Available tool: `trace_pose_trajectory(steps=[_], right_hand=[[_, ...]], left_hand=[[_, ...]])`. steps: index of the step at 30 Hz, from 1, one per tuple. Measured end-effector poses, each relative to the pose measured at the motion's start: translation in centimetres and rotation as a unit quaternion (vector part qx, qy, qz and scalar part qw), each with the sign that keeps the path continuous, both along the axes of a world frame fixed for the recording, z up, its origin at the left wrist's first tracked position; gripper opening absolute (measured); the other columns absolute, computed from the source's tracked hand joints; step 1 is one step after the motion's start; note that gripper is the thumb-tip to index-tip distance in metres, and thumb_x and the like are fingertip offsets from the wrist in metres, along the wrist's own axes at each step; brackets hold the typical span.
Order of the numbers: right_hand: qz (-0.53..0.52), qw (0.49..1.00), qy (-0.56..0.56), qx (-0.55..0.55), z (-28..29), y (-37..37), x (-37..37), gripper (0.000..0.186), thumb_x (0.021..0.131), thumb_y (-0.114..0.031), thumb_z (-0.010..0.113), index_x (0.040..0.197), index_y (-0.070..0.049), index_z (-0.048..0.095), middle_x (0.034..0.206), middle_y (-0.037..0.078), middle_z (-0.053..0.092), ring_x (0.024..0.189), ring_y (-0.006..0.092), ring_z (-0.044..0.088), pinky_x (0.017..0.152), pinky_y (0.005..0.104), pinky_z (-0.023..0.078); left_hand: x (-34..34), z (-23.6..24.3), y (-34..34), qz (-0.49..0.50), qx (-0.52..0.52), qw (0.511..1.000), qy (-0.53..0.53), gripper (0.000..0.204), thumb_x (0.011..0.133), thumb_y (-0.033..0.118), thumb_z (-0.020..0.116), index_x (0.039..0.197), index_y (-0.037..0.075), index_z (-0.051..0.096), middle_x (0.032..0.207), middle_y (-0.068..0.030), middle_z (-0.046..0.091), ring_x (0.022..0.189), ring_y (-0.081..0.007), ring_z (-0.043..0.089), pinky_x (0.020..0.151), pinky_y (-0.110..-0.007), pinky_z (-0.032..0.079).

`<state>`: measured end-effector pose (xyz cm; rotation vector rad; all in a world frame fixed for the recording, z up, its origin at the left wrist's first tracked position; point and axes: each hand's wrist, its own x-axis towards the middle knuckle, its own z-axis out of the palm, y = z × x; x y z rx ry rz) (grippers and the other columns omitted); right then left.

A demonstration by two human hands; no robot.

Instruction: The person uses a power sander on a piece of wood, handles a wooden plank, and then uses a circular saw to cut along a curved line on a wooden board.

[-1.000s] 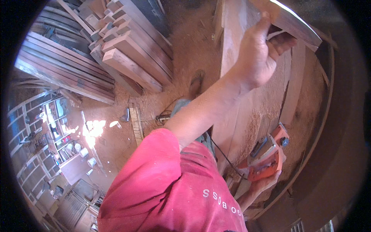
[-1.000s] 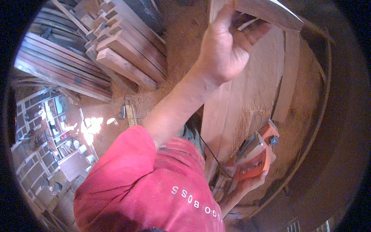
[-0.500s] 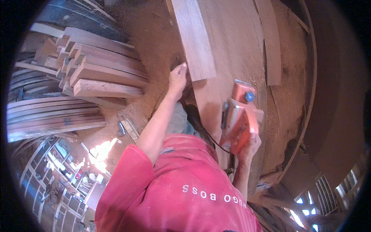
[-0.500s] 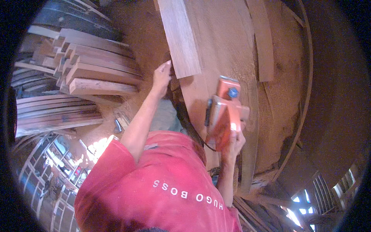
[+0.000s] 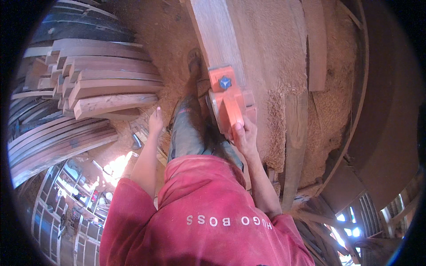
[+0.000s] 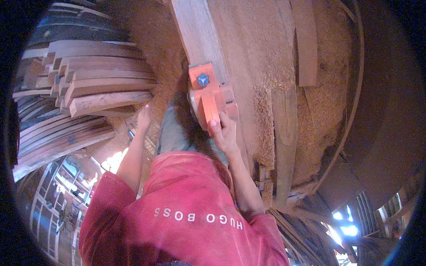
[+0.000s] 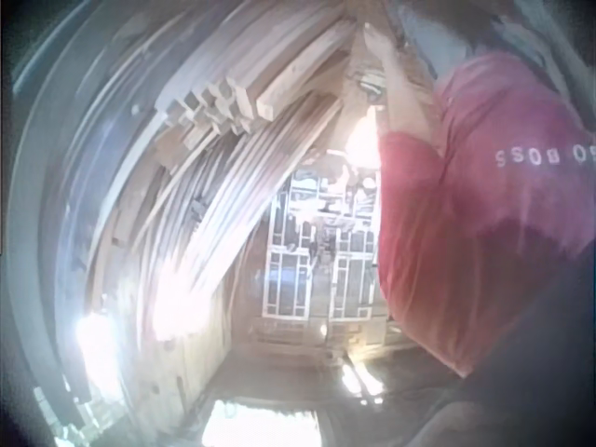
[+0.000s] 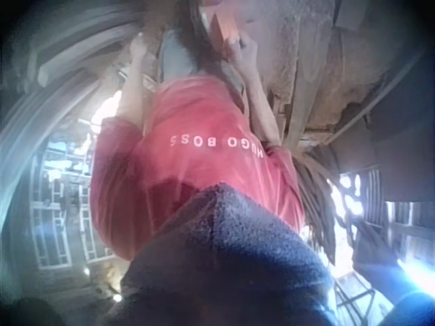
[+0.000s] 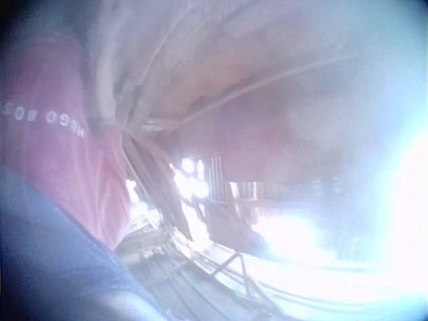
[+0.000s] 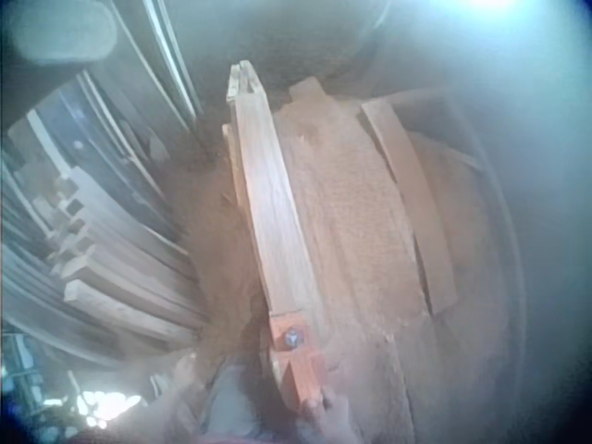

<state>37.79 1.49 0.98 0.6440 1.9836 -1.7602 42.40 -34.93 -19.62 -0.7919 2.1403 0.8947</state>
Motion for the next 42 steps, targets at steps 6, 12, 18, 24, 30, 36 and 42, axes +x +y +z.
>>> trace_pose_trajectory(steps=[6,12,18,24,30,36,42], right_hand=[[0.008,1.000,-0.005,0.021,-0.1,-0.2,1.4,0.063,0.098,-0.061,0.051,0.092,0.000,0.062,0.063,0.002,0.057,0.054,0.0092,0.053,0.048,0.0266,0.041],[0.017,0.999,0.023,0.026,-1.3,-1.9,-7.1,0.046,0.100,-0.044,0.057,0.091,0.000,0.064,0.059,0.002,0.057,0.052,0.0104,0.056,0.049,0.0288,0.043],[-0.027,0.997,0.068,0.004,-3.2,-5.1,-18.2,0.047,0.101,-0.045,0.057,0.085,-0.001,0.065,0.060,0.001,0.058,0.053,0.0081,0.055,0.048,0.0283,0.043],[0.037,0.963,0.231,0.133,-6.3,-7.9,-31.1,0.055,0.099,-0.048,0.057,0.086,0.005,0.067,0.068,0.023,0.063,0.064,0.0312,0.065,0.062,0.0433,0.047],[0.055,0.965,0.235,0.108,-7.3,-8.0,-35.0,0.053,0.100,-0.051,0.055,0.090,-0.001,0.070,0.066,0.013,0.062,0.059,0.0238,0.060,0.056,0.0375,0.045],[0.055,0.995,0.046,0.076,-0.1,-2.9,-12.5,0.049,0.102,-0.046,0.052,0.096,0.000,0.068,0.063,0.004,0.059,0.060,0.0140,0.059,0.055,0.0336,0.046],[0.032,0.999,-0.018,0.022,-0.6,0.2,-1.3,0.053,0.098,-0.053,0.055,0.092,-0.001,0.065,0.065,0.002,0.057,0.059,0.0120,0.056,0.053,0.0310,0.044]], left_hand=[[0.6,0.3,-1.2,-0.010,0.006,1.000,-0.016,0.072,0.105,0.059,0.033,0.122,-0.003,0.065,0.106,-0.0326,0.067,0.110,-0.0479,0.063,0.095,-0.050,0.047],[-1.2,-0.4,-1.2,0.022,-0.007,1.000,-0.009,0.080,0.103,0.065,0.031,0.119,-0.005,0.064,0.110,-0.0330,0.066,0.108,-0.0464,0.062,0.093,-0.051,0.046],[-5.6,0.9,-0.9,0.048,-0.006,0.983,-0.177,0.083,0.102,0.068,0.032,0.131,-0.005,0.059,0.122,-0.0313,0.064,0.119,-0.0437,0.059,0.102,-0.045,0.044],[-4.9,0.7,1.8,0.124,0.052,0.990,0.039,0.077,0.104,0.062,0.034,0.125,-0.006,0.063,0.120,-0.0271,0.067,0.118,-0.0394,0.062,0.101,-0.042,0.045],[-8.0,0.8,4.0,0.060,0.080,0.995,0.017,0.065,0.107,0.051,0.038,0.127,-0.005,0.064,0.121,-0.0237,0.069,0.118,-0.0354,0.064,0.103,-0.039,0.046],[-7.0,-0.4,5.8,0.082,0.114,0.990,0.017,0.065,0.108,0.049,0.038,0.125,-0.008,0.063,0.122,-0.0242,0.069,0.113,-0.0321,0.066,0.099,-0.039,0.049],[-6.3,-0.9,6.4,0.078,0.127,0.989,0.016,0.060,0.108,0.047,0.039,0.125,-0.004,0.065,0.121,-0.0266,0.068,0.121,-0.0367,0.063,0.103,-0.040,0.045]])
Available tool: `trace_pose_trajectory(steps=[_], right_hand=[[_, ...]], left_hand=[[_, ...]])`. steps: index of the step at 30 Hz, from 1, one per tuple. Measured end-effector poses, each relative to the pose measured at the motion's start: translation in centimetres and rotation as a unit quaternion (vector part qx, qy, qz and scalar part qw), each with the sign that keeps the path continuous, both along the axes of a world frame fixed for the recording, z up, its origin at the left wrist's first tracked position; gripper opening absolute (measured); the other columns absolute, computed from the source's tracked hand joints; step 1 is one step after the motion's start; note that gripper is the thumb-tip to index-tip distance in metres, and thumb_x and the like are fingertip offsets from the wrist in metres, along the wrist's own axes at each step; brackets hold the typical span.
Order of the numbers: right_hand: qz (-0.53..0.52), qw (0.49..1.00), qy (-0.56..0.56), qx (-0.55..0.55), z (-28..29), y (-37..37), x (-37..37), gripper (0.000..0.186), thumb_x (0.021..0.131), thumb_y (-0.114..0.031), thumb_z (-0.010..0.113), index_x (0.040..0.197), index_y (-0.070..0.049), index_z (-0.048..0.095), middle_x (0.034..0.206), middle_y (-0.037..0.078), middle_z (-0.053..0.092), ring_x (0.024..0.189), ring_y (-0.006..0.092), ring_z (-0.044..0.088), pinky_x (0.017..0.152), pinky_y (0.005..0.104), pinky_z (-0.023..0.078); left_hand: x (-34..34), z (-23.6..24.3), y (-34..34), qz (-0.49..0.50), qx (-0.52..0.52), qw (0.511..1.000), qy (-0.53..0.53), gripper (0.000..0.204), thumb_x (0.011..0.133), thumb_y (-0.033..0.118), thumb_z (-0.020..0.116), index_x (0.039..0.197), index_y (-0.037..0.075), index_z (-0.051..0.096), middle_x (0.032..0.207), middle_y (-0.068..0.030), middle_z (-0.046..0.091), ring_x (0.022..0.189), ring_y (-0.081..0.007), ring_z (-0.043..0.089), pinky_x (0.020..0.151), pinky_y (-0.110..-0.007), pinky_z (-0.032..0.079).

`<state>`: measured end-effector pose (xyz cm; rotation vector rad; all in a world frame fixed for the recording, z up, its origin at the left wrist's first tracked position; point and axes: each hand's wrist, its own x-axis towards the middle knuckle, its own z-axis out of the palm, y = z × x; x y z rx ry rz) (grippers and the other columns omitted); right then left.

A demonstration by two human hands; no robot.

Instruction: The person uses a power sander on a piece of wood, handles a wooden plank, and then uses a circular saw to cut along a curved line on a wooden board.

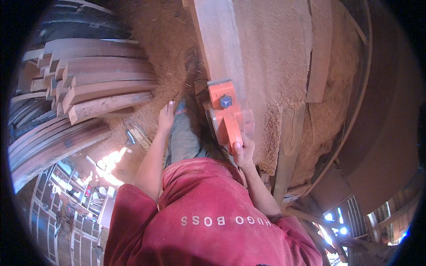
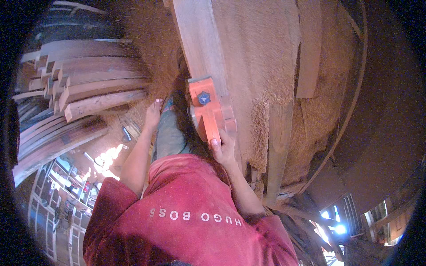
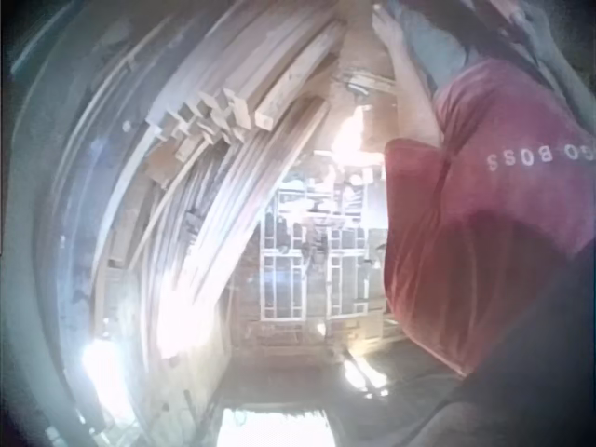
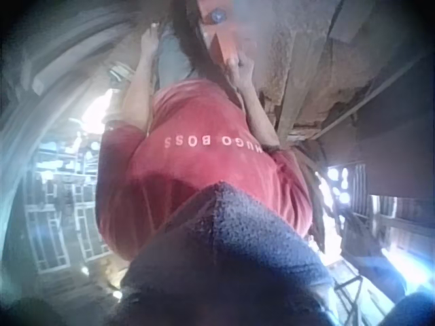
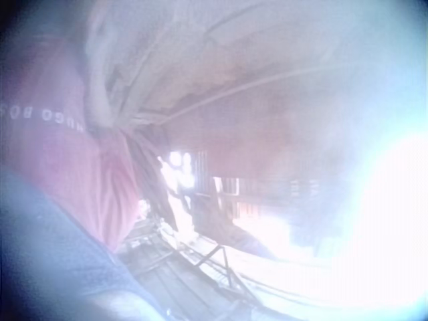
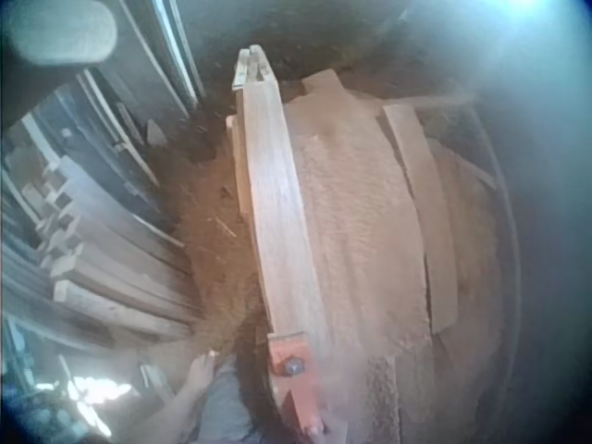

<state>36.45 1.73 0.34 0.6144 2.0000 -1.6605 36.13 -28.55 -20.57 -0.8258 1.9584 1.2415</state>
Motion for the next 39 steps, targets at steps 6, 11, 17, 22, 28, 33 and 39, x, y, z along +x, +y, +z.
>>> trace_pose_trajectory(steps=[6,11,17,22,28,33,39], right_hand=[[-0.009,0.999,0.049,0.008,-0.7,-2.8,-9.8,0.051,0.101,-0.047,0.054,0.082,-0.001,0.061,0.060,0.004,0.057,0.052,0.0121,0.056,0.049,0.0311,0.043],[-0.023,0.998,0.066,0.006,-2.3,-4.8,-17.7,0.053,0.101,-0.046,0.054,0.078,0.000,0.061,0.060,0.006,0.058,0.051,0.0121,0.056,0.048,0.0322,0.043],[0.001,0.988,0.141,0.056,-3.9,-6.8,-26.5,0.057,0.100,-0.049,0.054,0.079,0.003,0.063,0.058,0.012,0.056,0.058,0.0179,0.058,0.057,0.0376,0.045],[0.003,0.980,0.183,0.075,-5.8,-8.2,-33.3,0.059,0.099,-0.050,0.055,0.079,0.005,0.064,0.061,0.020,0.057,0.059,0.0213,0.058,0.058,0.0393,0.045],[-0.016,0.974,0.224,-0.040,-5.2,-10.1,-42.0,0.051,0.102,-0.049,0.054,0.081,-0.005,0.068,0.055,0.000,0.055,0.046,0.0102,0.049,0.044,0.0315,0.039],[0.022,0.966,0.245,0.078,-4.7,-7.1,-30.5,0.055,0.100,-0.048,0.052,0.099,0.004,0.067,0.081,0.023,0.067,0.076,0.0296,0.068,0.069,0.0417,0.050],[-0.006,1.000,-0.014,-0.016,-0.4,-1.9,-4.7,0.053,0.100,-0.051,0.053,0.093,0.001,0.064,0.067,0.005,0.058,0.063,0.0149,0.058,0.057,0.0332,0.045]], left_hand=[[-2.7,0.4,0.2,0.031,0.017,0.999,0.025,0.059,0.108,0.045,0.038,0.125,-0.005,0.064,0.120,-0.0260,0.069,0.118,-0.0366,0.063,0.102,-0.040,0.046],[-4.3,-0.8,0.2,-0.053,-0.021,0.996,0.065,0.056,0.108,0.043,0.041,0.122,-0.005,0.064,0.108,-0.0232,0.071,0.106,-0.0323,0.067,0.089,-0.041,0.053],[-7.2,1.2,3.4,0.083,0.103,0.991,0.032,0.054,0.107,0.045,0.044,0.127,-0.002,0.063,0.079,-0.0146,0.065,0.071,-0.0206,0.066,0.053,-0.034,0.051],[-8.4,2.2,3.8,0.081,0.075,0.994,-0.003,0.054,0.107,0.045,0.045,0.127,-0.002,0.063,0.076,-0.0103,0.061,0.064,-0.0183,0.062,0.052,-0.033,0.050],[-9.0,3.0,2.9,0.092,0.096,0.991,-0.006,0.058,0.106,0.051,0.046,0.128,0.000,0.063,0.101,-0.0122,0.068,0.077,-0.0193,0.065,0.057,-0.031,0.056],[-6.5,1.4,2.0,0.077,0.080,0.993,-0.031,0.055,0.106,0.050,0.045,0.127,0.003,0.065,0.114,-0.0135,0.070,0.099,-0.0229,0.066,0.074,-0.037,0.059],[-3.3,0.8,3.1,-0.148,-0.036,0.984,0.088,0.040,0.105,0.031,0.048,0.124,0.000,0.065,0.114,-0.0272,0.068,0.110,-0.0414,0.065,0.091,-0.046,0.053]])
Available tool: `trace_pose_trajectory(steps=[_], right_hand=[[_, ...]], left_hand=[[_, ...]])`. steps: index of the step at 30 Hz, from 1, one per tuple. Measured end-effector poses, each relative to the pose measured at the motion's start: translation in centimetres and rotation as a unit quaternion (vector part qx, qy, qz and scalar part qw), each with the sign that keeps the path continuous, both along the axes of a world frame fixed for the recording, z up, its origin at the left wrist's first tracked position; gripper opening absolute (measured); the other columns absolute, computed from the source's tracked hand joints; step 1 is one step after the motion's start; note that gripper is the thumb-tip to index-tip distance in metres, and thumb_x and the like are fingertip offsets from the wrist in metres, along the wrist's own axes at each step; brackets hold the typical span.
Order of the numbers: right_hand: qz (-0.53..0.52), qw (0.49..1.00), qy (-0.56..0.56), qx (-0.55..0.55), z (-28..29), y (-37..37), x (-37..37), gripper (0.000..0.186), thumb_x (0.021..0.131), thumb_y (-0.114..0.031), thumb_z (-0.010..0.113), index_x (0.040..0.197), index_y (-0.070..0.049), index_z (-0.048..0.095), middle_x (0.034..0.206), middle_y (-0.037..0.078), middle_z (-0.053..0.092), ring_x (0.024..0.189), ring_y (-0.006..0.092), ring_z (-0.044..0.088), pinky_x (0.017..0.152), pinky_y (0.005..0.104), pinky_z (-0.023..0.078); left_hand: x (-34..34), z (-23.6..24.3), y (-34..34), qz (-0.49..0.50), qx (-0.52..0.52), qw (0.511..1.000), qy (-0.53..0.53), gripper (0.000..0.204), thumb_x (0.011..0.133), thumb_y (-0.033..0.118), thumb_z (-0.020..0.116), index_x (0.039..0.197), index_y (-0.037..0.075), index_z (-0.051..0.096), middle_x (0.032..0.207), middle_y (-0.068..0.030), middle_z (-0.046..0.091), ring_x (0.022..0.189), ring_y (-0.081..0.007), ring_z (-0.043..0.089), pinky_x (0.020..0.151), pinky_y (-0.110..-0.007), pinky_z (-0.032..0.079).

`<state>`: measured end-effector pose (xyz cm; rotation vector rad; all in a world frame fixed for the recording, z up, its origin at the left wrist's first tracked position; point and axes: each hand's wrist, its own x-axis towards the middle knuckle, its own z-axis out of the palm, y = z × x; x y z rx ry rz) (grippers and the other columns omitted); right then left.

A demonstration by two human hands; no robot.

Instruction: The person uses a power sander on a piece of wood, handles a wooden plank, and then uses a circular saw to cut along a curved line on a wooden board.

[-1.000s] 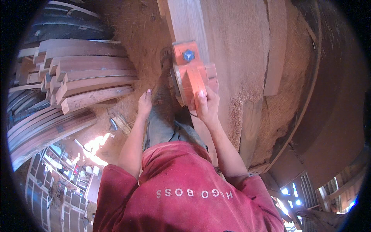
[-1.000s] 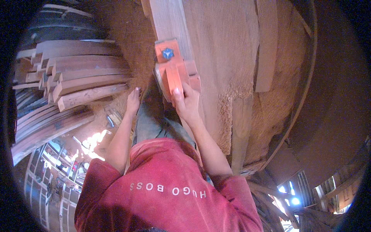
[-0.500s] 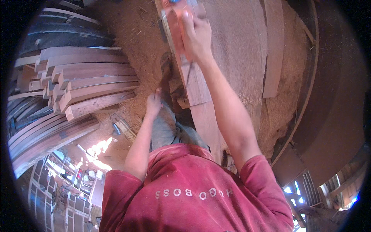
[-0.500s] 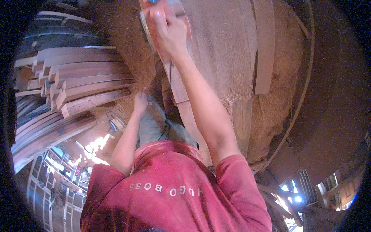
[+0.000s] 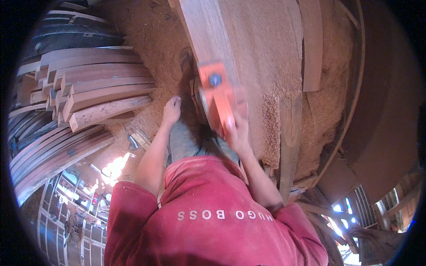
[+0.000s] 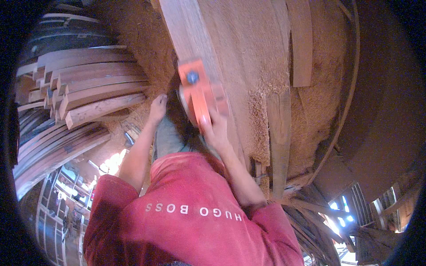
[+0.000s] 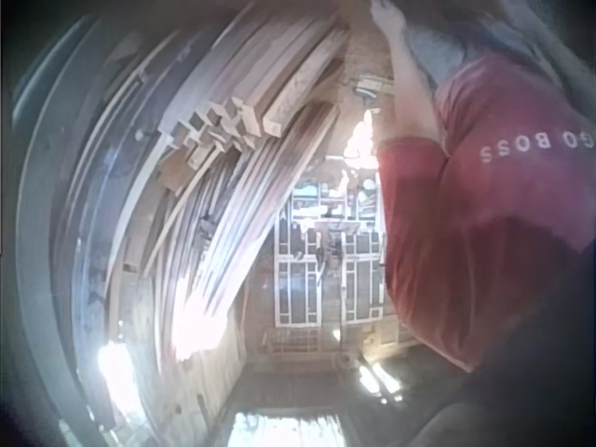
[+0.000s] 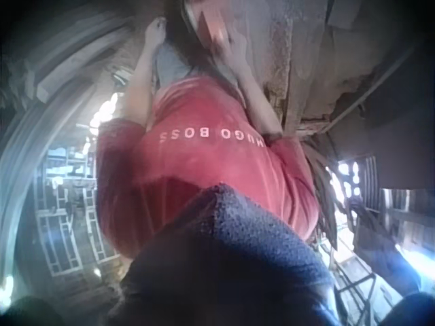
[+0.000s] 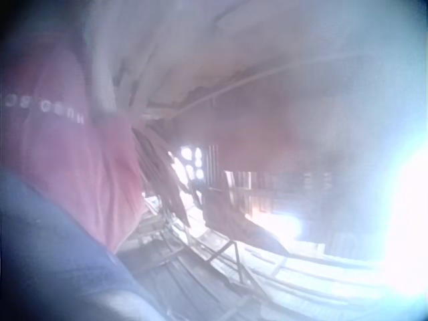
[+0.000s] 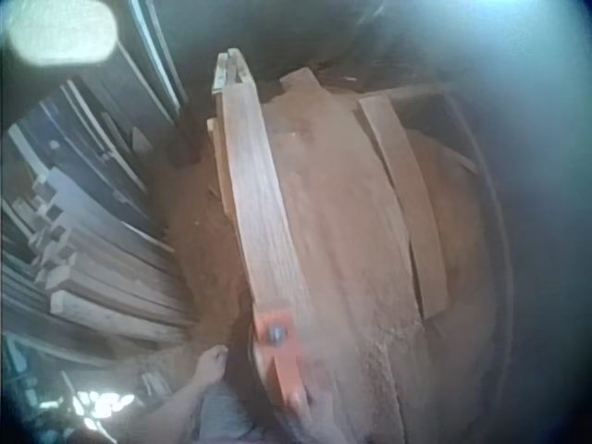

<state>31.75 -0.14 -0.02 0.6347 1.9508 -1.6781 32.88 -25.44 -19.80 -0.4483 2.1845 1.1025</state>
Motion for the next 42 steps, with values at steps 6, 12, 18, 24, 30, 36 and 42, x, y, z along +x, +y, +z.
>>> trace_pose_trajectory(steps=[6,12,18,24,30,36,42], right_hand=[[-0.018,1.000,-0.014,-0.007,0.3,0.9,7.2,0.054,0.099,-0.051,0.053,0.099,0.001,0.066,0.075,0.008,0.061,0.065,0.0139,0.058,0.058,0.0322,0.046],[0.007,0.999,0.030,0.029,0.0,-0.6,0.0,0.053,0.099,-0.050,0.055,0.092,0.001,0.064,0.064,0.010,0.059,0.057,0.0168,0.059,0.054,0.0344,0.047],[-0.025,0.998,0.058,0.010,-1.9,-2.7,-8.3,0.053,0.099,-0.048,0.056,0.081,0.002,0.061,0.057,0.011,0.057,0.052,0.0199,0.059,0.051,0.0363,0.046],[-0.020,0.994,0.100,0.037,-3.5,-4.5,-15.3,0.051,0.097,-0.044,0.058,0.082,0.004,0.062,0.065,0.019,0.058,0.062,0.0258,0.061,0.060,0.0414,0.047],[-0.014,0.987,0.155,0.042,-4.4,-6.3,-21.9,0.053,0.102,-0.049,0.054,0.082,-0.001,0.061,0.055,0.002,0.054,0.047,0.0091,0.053,0.044,0.0271,0.039],[-0.032,0.990,0.128,0.054,-4.2,-8.0,-28.5,0.050,0.097,-0.043,0.058,0.080,0.004,0.063,0.063,0.016,0.058,0.058,0.0225,0.057,0.057,0.0382,0.044],[-0.045,0.985,0.145,0.079,-4.6,-9.6,-34.4,0.049,0.095,-0.041,0.059,0.082,0.006,0.065,0.069,0.024,0.061,0.066,0.0311,0.063,0.066,0.0438,0.047]], left_hand=[[0.9,2.0,3.6,-0.128,-0.002,0.991,-0.048,0.032,0.096,0.014,0.050,0.121,0.001,0.064,0.116,-0.0282,0.066,0.113,-0.0449,0.061,0.096,-0.050,0.049],[6.1,-2.4,5.6,-0.287,0.080,0.953,0.054,0.040,0.091,0.017,0.054,0.129,0.006,0.062,0.130,-0.0251,0.061,0.125,-0.0428,0.055,0.108,-0.049,0.043],[2.6,2.3,7.0,-0.399,0.090,0.912,-0.017,0.054,0.086,0.032,0.064,0.136,0.012,0.058,0.139,-0.0206,0.057,0.133,-0.0408,0.050,0.112,-0.048,0.041],[-3.3,4.8,6.3,-0.370,0.100,0.916,-0.118,0.048,0.085,0.038,0.069,0.123,0.009,0.066,0.123,-0.0177,0.068,0.117,-0.0373,0.063,0.102,-0.047,0.049],[-7.0,3.4,3.8,-0.225,0.147,0.957,-0.105,0.046,0.082,0.047,0.074,0.095,0.003,0.069,0.100,-0.0185,0.072,0.096,-0.0351,0.069,0.086,-0.043,0.053],[-12.8,5.0,3.4,-0.154,0.149,0.971,-0.106,0.051,0.081,0.050,0.077,0.083,0.000,0.067,0.080,-0.0186,0.070,0.079,-0.0311,0.070,0.075,-0.041,0.052],[-16.1,4.8,2.8,-0.077,0.156,0.982,-0.069,0.054,0.080,0.051,0.079,0.077,0.000,0.061,0.074,-0.0165,0.066,0.072,-0.0283,0.066,0.070,-0.041,0.051]])
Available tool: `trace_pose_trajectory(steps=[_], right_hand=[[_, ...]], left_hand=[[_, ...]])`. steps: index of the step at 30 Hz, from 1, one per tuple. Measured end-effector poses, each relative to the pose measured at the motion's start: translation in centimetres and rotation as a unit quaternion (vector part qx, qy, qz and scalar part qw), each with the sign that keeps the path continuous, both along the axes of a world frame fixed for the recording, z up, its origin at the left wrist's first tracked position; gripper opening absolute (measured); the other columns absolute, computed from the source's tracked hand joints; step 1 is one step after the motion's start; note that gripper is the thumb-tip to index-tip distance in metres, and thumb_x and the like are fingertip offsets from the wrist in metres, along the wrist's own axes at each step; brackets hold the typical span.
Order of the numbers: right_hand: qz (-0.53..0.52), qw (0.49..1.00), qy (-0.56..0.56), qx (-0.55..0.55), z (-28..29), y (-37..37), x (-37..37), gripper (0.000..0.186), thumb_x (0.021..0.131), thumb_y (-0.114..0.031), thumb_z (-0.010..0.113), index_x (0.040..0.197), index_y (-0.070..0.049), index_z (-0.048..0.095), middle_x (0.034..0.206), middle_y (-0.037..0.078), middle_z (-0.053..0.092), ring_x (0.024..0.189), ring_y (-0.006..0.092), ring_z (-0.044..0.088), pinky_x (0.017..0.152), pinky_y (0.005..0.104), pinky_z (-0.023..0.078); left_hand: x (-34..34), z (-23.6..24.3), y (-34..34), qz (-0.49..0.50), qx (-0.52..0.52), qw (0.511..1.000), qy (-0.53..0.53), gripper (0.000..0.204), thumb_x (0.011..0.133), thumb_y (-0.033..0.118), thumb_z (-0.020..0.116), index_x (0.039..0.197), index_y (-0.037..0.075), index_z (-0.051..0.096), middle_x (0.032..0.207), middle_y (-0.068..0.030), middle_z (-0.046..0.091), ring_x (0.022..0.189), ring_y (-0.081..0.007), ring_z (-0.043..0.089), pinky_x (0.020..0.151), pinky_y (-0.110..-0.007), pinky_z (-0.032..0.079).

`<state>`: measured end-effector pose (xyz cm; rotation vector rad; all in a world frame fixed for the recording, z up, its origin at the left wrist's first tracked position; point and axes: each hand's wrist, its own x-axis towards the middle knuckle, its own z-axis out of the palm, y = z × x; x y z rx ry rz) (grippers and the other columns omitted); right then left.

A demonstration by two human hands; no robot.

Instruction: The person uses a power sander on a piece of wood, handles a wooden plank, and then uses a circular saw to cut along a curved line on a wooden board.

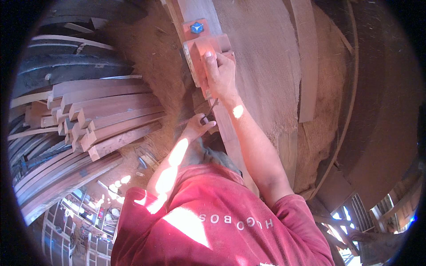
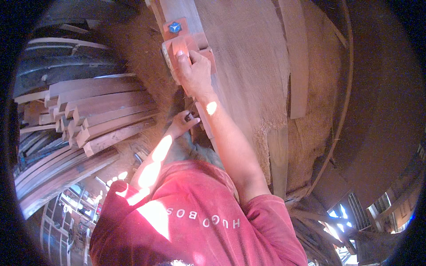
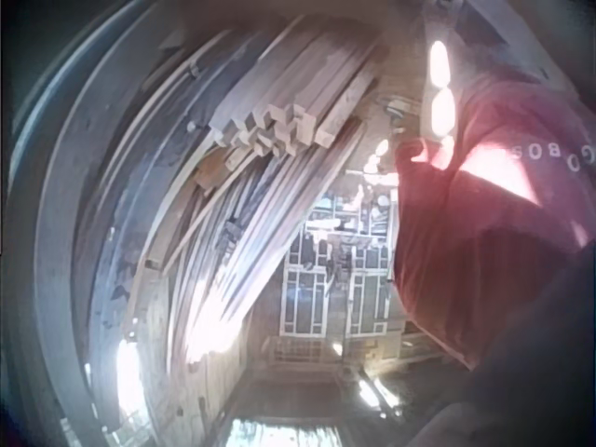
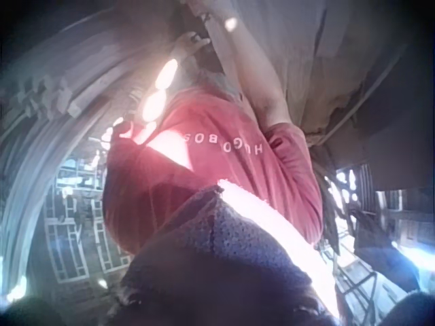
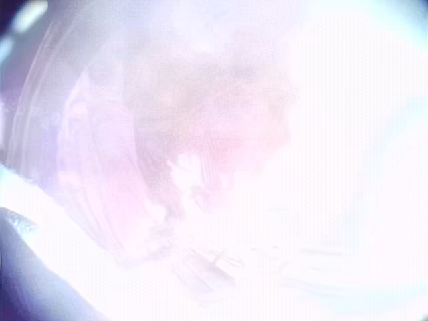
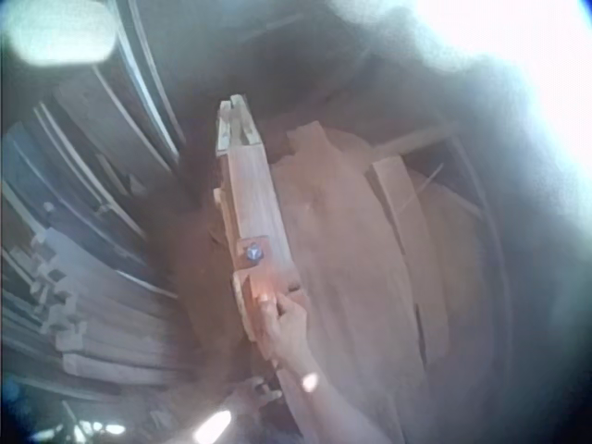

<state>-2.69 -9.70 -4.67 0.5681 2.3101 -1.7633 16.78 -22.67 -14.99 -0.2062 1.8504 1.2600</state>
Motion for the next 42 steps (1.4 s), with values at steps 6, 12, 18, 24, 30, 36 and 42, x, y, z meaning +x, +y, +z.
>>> trace_pose_trajectory(steps=[6,12,18,24,30,36,42], right_hand=[[0.007,1.000,0.022,0.001,-1.7,-1.1,-6.2,0.048,0.096,-0.040,0.059,0.083,0.006,0.066,0.071,0.024,0.064,0.068,0.0287,0.065,0.067,0.0434,0.048],[-0.003,0.999,0.051,0.009,-2.6,-2.2,-13.0,0.051,0.094,-0.042,0.061,0.079,0.007,0.067,0.064,0.021,0.063,0.061,0.0238,0.061,0.060,0.0416,0.046],[0.015,0.994,0.101,0.042,-1.5,-4.1,-20.0,0.056,0.094,-0.046,0.060,0.075,0.006,0.067,0.058,0.016,0.061,0.056,0.0222,0.059,0.056,0.0403,0.044],[0.031,0.995,0.094,-0.006,-2.1,-5.5,-27.6,0.053,0.100,-0.046,0.053,0.077,-0.001,0.067,0.056,0.004,0.058,0.052,0.0122,0.054,0.050,0.0334,0.042],[0.048,0.984,0.041,-0.168,-0.6,-7.9,-33.0,0.045,0.101,-0.047,0.056,0.081,-0.009,0.069,0.054,-0.003,0.054,0.041,0.0094,0.049,0.037,0.0305,0.037],[0.071,0.992,0.054,-0.091,-0.6,-5.5,-31.5,0.063,0.100,-0.062,0.045,0.078,-0.007,0.065,0.058,0.003,0.058,0.045,0.0150,0.054,0.048,0.0348,0.045],[0.143,0.983,0.111,0.020,-0.5,4.4,-5.3,0.053,0.102,-0.048,0.048,0.083,-0.004,0.068,0.060,0.007,0.058,0.059,0.0160,0.058,0.059,0.0349,0.046]], left_hand=[[-4.7,0.7,0.3,0.065,-0.003,0.998,-0.003,0.058,0.078,0.052,0.082,0.071,0.001,0.057,0.068,-0.0129,0.062,0.064,-0.0233,0.059,0.063,-0.037,0.049],[-7.0,0.2,1.2,0.094,-0.029,0.995,-0.006,0.060,0.072,0.053,0.087,0.069,0.002,0.055,0.067,-0.0114,0.063,0.062,-0.0203,0.057,0.060,-0.037,0.048],[-7.4,-0.1,1.0,0.098,-0.037,0.994,-0.027,0.063,0.067,0.054,0.090,0.066,0.003,0.053,0.063,-0.0106,0.060,0.059,-0.0203,0.055,0.058,-0.037,0.047],[-7.9,0.6,0.8,0.104,-0.032,0.993,-0.036,0.066,0.064,0.054,0.092,0.064,0.005,0.048,0.060,-0.0080,0.053,0.059,-0.0177,0.050,0.056,-0.038,0.045],[-7.5,0.3,1.0,0.114,-0.048,0.990,-0.063,0.066,0.062,0.053,0.093,0.069,0.005,0.049,0.064,-0.0084,0.053,0.062,-0.0179,0.050,0.057,-0.040,0.045],[-3.6,-1.7,-1.5,0.269,0.066,0.961,0.004,0.043,0.084,0.042,0.079,0.080,0.005,0.058,0.075,-0.0081,0.062,0.074,-0.0186,0.060,0.069,-0.035,0.050],[2.4,-2.3,-14.4,0.440,0.041,0.891,-0.104,0.078,0.106,0.062,0.017,0.084,0.002,0.062,0.075,-0.0094,0.062,0.071,-0.0201,0.057,0.074,-0.033,0.047]])
